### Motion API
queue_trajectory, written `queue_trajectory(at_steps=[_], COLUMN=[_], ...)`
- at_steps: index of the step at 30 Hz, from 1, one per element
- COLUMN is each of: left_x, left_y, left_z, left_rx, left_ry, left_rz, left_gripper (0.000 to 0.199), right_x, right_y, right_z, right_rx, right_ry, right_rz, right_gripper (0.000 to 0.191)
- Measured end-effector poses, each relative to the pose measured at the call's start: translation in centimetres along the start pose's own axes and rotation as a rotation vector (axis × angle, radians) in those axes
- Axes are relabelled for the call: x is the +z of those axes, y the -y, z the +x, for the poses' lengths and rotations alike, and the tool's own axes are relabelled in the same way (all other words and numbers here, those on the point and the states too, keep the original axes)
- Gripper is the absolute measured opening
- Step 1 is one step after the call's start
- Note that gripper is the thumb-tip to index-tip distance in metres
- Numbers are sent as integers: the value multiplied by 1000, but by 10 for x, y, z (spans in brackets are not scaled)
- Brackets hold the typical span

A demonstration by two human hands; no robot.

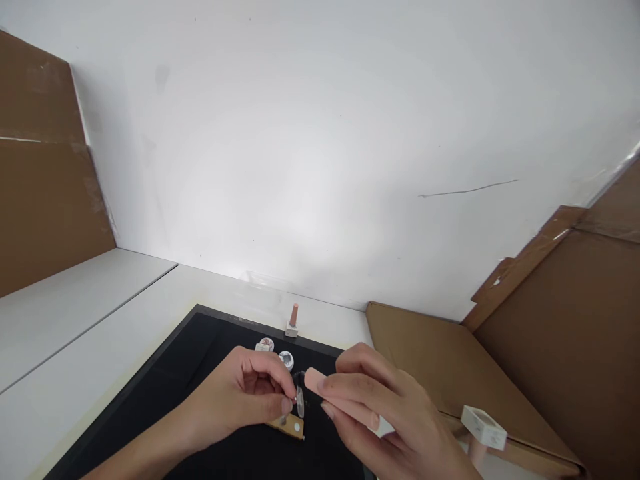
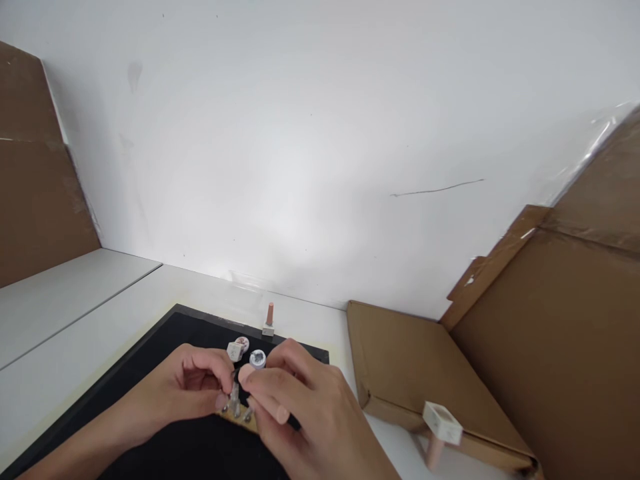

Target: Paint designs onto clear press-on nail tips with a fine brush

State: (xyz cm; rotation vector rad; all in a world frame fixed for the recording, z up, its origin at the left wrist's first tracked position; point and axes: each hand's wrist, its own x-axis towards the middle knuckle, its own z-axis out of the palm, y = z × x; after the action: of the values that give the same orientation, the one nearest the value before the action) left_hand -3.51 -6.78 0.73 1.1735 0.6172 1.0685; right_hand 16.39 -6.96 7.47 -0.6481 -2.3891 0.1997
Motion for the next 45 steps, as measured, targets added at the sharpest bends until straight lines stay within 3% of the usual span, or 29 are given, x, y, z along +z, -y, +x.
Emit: queue_trajectory(at_steps=[10,21,45], left_x=[-1,-4,5], left_y=[0,-14,-9], left_z=[-1,5,2], left_rx=[-18,-34,7], left_ry=[-22,-169,-43], left_rz=[20,72,51], left_gripper=[3,3,9], right_x=[2,-6,-6], right_y=[-4,6,5], right_z=[-3,0,3], right_rx=[13,8,45], right_ry=[-22,-4,63], right_rz=[-37,-7,-8], right_gripper=[24,30,26])
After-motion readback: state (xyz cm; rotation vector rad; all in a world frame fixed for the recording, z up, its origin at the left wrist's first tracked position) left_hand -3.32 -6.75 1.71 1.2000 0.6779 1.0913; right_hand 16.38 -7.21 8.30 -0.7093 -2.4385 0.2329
